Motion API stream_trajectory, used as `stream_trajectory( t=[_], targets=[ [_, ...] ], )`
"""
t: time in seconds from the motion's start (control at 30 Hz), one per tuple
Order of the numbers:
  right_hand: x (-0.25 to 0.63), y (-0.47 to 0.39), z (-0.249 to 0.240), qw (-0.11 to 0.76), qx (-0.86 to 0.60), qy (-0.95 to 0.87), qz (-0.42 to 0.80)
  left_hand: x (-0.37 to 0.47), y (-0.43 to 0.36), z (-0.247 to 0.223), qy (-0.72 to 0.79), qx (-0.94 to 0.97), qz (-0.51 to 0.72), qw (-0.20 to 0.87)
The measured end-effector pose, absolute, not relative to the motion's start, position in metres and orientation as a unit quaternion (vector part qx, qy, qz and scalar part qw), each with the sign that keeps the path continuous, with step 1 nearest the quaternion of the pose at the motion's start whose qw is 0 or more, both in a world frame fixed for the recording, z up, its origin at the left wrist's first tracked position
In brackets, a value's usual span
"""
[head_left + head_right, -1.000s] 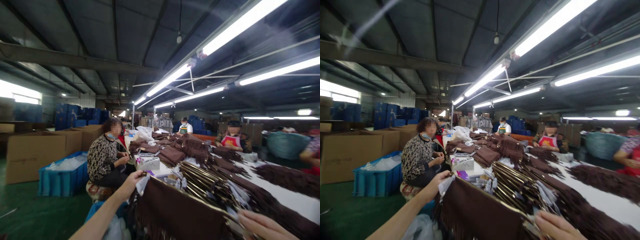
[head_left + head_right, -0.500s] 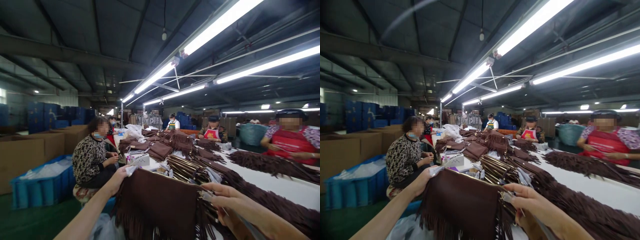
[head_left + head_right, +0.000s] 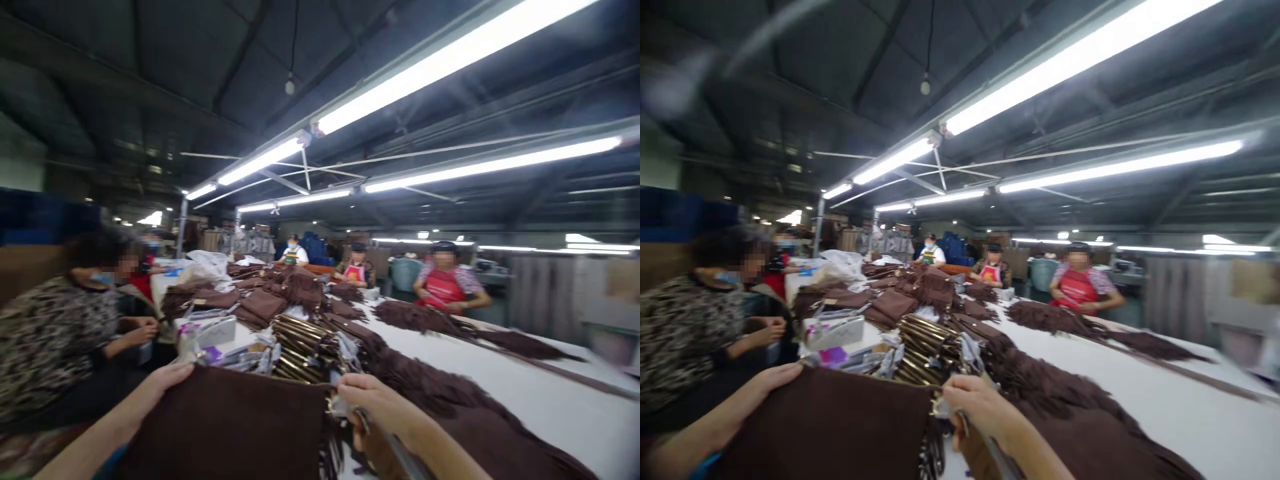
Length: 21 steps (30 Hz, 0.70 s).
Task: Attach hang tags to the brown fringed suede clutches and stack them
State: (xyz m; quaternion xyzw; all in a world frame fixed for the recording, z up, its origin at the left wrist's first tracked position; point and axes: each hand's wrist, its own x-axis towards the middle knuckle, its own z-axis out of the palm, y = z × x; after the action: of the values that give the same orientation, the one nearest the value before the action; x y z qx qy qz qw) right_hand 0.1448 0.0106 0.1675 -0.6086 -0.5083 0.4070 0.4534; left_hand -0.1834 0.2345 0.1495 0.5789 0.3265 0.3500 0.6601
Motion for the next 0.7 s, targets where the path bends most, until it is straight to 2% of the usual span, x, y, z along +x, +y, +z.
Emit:
stream_trajectory(
  t=[0.1, 0.2, 0.33, 0.53, 0.7],
  targets=[
    [0.152, 0.005, 0.167, 0.439, -0.637, -0.502, 0.388, -0.172, 0.257, 0.128, 0.335, 0.593, 0.386, 0.623],
    [0.158, -0.009, 0.167, 0.440, -0.650, -0.495, 0.372, -0.162, 0.261, 0.122, 0.343, 0.593, 0.351, 0.638],
    [0.172, -0.039, 0.183, 0.448, -0.652, -0.484, 0.375, -0.143, 0.245, 0.147, 0.323, 0.607, 0.262, 0.677],
    [0.211, -0.082, 0.238, 0.484, -0.675, -0.479, 0.285, -0.081, 0.237, 0.197, 0.215, 0.702, 0.331, 0.593],
    [0.224, -0.115, 0.261, 0.474, -0.700, -0.490, 0.215, -0.046, 0.219, 0.217, 0.149, 0.726, 0.310, 0.596]
  ],
)
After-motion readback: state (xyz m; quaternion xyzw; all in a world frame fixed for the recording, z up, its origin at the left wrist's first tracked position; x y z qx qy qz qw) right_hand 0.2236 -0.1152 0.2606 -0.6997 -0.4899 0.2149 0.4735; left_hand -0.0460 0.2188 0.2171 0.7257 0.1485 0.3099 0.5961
